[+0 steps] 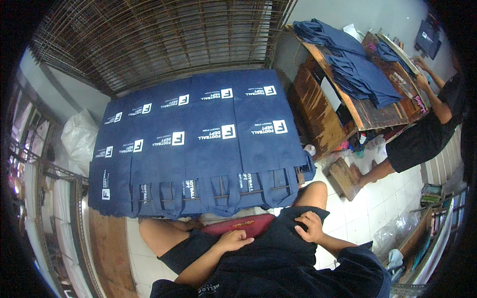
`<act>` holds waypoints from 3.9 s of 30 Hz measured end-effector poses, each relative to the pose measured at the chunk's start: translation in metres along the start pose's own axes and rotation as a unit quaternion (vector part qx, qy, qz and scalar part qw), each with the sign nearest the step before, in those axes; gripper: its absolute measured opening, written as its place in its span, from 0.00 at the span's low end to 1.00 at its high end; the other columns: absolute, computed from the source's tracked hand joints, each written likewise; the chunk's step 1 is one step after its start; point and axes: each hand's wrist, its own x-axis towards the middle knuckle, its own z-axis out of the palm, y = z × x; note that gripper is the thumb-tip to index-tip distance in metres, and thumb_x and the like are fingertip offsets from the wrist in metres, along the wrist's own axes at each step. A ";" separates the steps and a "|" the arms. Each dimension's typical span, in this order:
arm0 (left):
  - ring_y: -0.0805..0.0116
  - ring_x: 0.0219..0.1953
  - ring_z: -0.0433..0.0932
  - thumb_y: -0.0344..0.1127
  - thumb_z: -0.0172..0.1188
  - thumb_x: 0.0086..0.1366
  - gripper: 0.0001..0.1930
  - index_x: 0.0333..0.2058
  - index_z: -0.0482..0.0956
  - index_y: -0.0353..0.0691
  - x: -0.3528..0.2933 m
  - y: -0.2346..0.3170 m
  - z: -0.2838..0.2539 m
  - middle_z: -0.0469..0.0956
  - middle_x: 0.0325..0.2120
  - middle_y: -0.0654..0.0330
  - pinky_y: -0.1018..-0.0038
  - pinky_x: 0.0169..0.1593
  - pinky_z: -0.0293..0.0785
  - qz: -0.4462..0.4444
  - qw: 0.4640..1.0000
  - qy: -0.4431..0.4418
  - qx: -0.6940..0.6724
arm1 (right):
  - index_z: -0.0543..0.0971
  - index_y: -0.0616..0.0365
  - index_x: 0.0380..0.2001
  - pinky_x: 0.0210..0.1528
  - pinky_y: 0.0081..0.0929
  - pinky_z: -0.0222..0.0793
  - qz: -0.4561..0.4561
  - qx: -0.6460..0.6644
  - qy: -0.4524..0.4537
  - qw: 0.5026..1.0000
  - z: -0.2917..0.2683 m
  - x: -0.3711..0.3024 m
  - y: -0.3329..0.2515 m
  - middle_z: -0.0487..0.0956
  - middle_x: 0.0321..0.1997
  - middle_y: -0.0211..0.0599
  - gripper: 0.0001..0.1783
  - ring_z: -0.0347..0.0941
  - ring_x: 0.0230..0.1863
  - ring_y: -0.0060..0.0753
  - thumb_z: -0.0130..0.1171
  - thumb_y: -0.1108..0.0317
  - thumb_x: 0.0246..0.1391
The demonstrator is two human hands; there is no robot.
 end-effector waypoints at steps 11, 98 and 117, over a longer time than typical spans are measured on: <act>0.61 0.27 0.76 0.64 0.56 0.55 0.26 0.25 0.73 0.42 -0.004 0.016 -0.010 0.76 0.22 0.58 0.65 0.33 0.69 -0.038 0.998 -0.040 0.042 | 0.79 0.58 0.31 0.36 0.35 0.63 -0.007 -0.005 0.013 1.000 0.001 0.000 0.001 0.72 0.32 0.39 0.15 0.70 0.33 0.43 0.61 0.60 0.42; 0.57 0.29 0.78 0.62 0.54 0.58 0.28 0.23 0.75 0.38 0.017 -0.037 0.011 0.77 0.21 0.53 0.64 0.35 0.71 -0.098 0.987 -0.051 0.115 | 0.82 0.44 0.40 0.58 0.39 0.64 0.314 -0.315 0.198 0.874 -0.344 0.318 0.208 0.74 0.51 0.37 0.20 0.62 0.59 0.49 0.59 0.60 0.38; 0.58 0.25 0.75 0.59 0.50 0.62 0.27 0.19 0.74 0.38 0.004 -0.004 0.009 0.73 0.18 0.54 0.63 0.33 0.68 -0.091 0.991 -0.007 0.094 | 0.83 0.43 0.38 0.54 0.40 0.67 0.282 -0.350 0.225 0.865 -0.330 0.333 0.204 0.74 0.49 0.39 0.15 0.63 0.56 0.45 0.57 0.62 0.44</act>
